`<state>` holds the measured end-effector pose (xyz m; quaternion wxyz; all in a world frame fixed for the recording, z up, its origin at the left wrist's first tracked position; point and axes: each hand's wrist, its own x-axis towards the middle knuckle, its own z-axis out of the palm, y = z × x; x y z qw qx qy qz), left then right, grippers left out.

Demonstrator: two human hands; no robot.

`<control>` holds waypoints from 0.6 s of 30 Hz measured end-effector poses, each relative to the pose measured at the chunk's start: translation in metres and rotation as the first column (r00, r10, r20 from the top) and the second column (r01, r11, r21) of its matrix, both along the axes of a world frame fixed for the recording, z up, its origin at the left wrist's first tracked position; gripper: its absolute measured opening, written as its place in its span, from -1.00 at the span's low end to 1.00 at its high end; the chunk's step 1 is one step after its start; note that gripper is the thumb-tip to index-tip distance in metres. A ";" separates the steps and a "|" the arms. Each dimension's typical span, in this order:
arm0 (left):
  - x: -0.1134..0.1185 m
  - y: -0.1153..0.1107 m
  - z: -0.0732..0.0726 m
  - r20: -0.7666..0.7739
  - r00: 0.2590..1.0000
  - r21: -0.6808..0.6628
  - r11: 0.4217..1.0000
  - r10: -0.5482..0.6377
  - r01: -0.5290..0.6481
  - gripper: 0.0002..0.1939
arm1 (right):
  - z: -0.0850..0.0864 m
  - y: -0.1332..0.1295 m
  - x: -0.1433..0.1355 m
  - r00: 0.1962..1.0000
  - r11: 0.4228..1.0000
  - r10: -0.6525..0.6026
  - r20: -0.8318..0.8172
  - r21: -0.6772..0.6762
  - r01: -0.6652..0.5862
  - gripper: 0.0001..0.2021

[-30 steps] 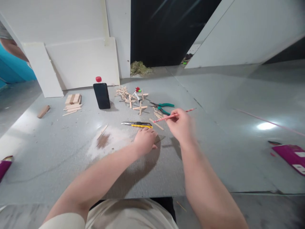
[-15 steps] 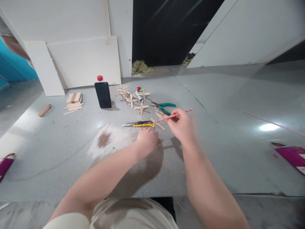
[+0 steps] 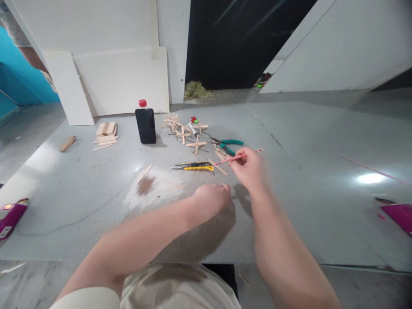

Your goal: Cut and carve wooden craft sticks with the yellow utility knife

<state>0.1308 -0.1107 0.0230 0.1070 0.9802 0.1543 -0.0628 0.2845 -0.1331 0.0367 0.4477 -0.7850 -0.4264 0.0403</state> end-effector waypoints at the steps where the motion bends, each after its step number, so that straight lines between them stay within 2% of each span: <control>1: -0.005 -0.002 0.001 -0.004 1.000 0.022 0.999 -0.025 0.025 -0.70 | -0.001 0.001 0.001 1.000 1.000 0.008 0.000 0.000 -0.008 -0.69; 5: -0.041 -0.030 0.006 -0.029 0.990 0.127 0.982 -0.138 0.141 -0.83 | -0.004 0.002 0.003 0.999 0.999 0.042 -0.009 0.017 -0.042 -0.68; 9: -0.090 -0.072 0.001 0.013 0.971 0.239 0.944 -0.238 0.229 -0.58 | -0.003 0.001 -0.001 0.998 0.997 0.070 -0.009 0.045 -0.070 -0.66; 11: -0.113 -0.087 -0.004 0.043 0.952 0.284 0.917 -0.304 0.280 -0.56 | -0.001 0.001 -0.005 0.997 0.995 0.080 -0.007 0.059 -0.079 -0.65; 12: -0.123 -0.093 -0.007 0.074 0.933 0.323 0.894 -0.351 0.311 -0.56 | 0.000 0.001 -0.007 0.996 0.994 0.087 -0.008 0.065 -0.086 -0.64; 15: -0.143 -0.098 -0.007 0.183 0.832 0.556 0.753 -0.524 0.352 -0.58 | 0.004 0.001 -0.012 0.992 0.990 0.121 -0.021 0.073 -0.119 -0.61; 18: -0.151 -0.092 0.008 0.202 0.732 0.648 0.650 -0.650 0.398 -0.56 | 0.004 0.002 -0.015 0.987 0.986 0.156 -0.030 0.071 -0.153 -0.60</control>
